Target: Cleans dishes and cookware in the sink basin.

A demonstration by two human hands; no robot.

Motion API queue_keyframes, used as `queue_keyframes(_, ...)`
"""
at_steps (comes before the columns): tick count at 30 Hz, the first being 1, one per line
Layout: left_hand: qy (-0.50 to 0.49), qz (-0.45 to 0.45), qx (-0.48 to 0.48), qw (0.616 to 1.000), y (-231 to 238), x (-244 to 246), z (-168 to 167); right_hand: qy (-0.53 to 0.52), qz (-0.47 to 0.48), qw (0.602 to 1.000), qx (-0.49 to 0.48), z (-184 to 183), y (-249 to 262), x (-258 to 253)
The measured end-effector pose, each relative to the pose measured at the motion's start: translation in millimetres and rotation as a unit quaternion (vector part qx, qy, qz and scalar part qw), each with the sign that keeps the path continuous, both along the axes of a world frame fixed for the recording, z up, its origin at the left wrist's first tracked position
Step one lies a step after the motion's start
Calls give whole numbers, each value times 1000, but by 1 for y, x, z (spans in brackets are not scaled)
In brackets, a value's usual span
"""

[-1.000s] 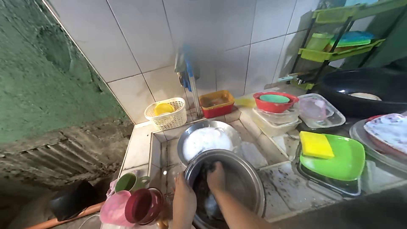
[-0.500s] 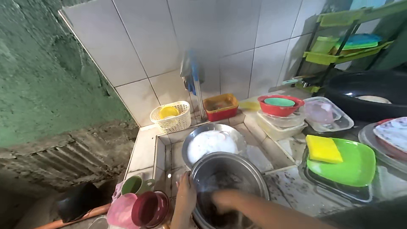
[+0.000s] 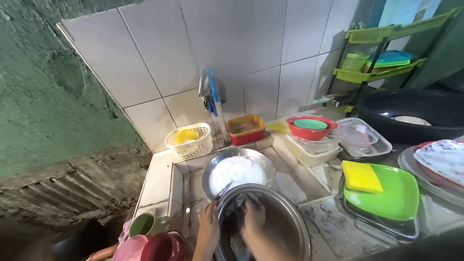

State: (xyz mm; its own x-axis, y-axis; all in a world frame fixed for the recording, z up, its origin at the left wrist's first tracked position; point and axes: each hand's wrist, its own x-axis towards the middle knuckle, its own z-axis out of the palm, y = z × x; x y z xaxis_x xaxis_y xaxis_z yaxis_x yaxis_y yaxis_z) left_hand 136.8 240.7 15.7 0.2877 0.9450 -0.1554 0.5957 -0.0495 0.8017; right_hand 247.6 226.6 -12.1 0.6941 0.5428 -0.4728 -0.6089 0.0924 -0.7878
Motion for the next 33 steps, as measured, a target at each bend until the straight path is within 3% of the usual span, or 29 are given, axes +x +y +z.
queue_keyframes(2,15,5,4,1000,0,-2,-2,-117,200,972,-44,-3,-11,-3)
queue_keyframes(3,20,12,8,1000,1,-3,-4,-189,351,915,-68,-1,-17,3)
queue_keyframes(5,19,26,10,999,2,-5,-8,-276,622,726,-95,6,-22,21)
queue_keyframes(6,21,26,11,999,3,-6,-9,-302,702,638,-90,8,-22,27)
queue_keyframes(7,25,22,14,999,3,-5,-8,-322,741,584,-82,8,-22,30)
queue_keyframes(8,34,16,17,999,3,-3,-5,-329,738,585,-68,6,-23,32)
queue_keyframes(9,48,8,20,999,2,-1,-3,-322,700,634,-62,3,-24,32)
queue_keyframes(11,83,-7,29,996,1,3,3,-253,510,819,-64,-1,-21,25)
queue_keyframes(12,98,-9,30,995,-1,3,4,-189,362,911,-57,-3,-15,19)
queue_keyframes(13,106,-7,28,994,-2,3,5,-109,202,973,-35,-4,-6,12)
queue_keyframes(15,117,-1,24,993,-6,5,9,23,-22,999,1,1,9,8)
queue_keyframes(16,132,-1,23,991,-8,8,11,58,-68,996,-6,2,12,7)
queue_keyframes(18,171,-6,21,985,-11,10,16,48,-27,997,-52,-2,10,4)
queue_keyframes(19,188,-2,21,982,-13,12,19,0,73,994,-77,-5,6,3)
queue_keyframes(20,197,11,28,980,-16,13,22,-77,223,967,-101,-6,-1,5)
queue_keyframes(21,197,29,46,979,-19,13,23,-165,387,899,-120,-7,-6,11)
queue_keyframes(22,187,49,74,978,-22,13,20,-253,539,793,-129,-5,-11,19)
queue_keyframes(23,173,62,106,977,-24,11,15,-342,655,660,-134,-1,-14,26)
queue_keyframes(25,141,85,176,971,-25,7,3,-440,774,417,-180,13,-23,37)
queue_keyframes(26,115,97,182,972,-25,7,0,-449,797,353,-195,18,-26,43)
queue_keyframes(27,79,108,163,977,-24,8,-2,-447,809,329,-194,20,-27,48)
queue_keyframes(28,39,116,138,983,-24,10,-5,-440,812,341,-175,19,-29,52)
queue_keyframes(29,-1,121,115,986,-23,11,-7,-429,805,383,-144,16,-29,54)
queue_keyframes(30,-29,123,97,987,-21,11,-9,-408,787,451,-104,13,-29,54)
queue_keyframes(33,-88,127,70,986,-21,9,-13,-283,632,722,-7,2,-27,40)
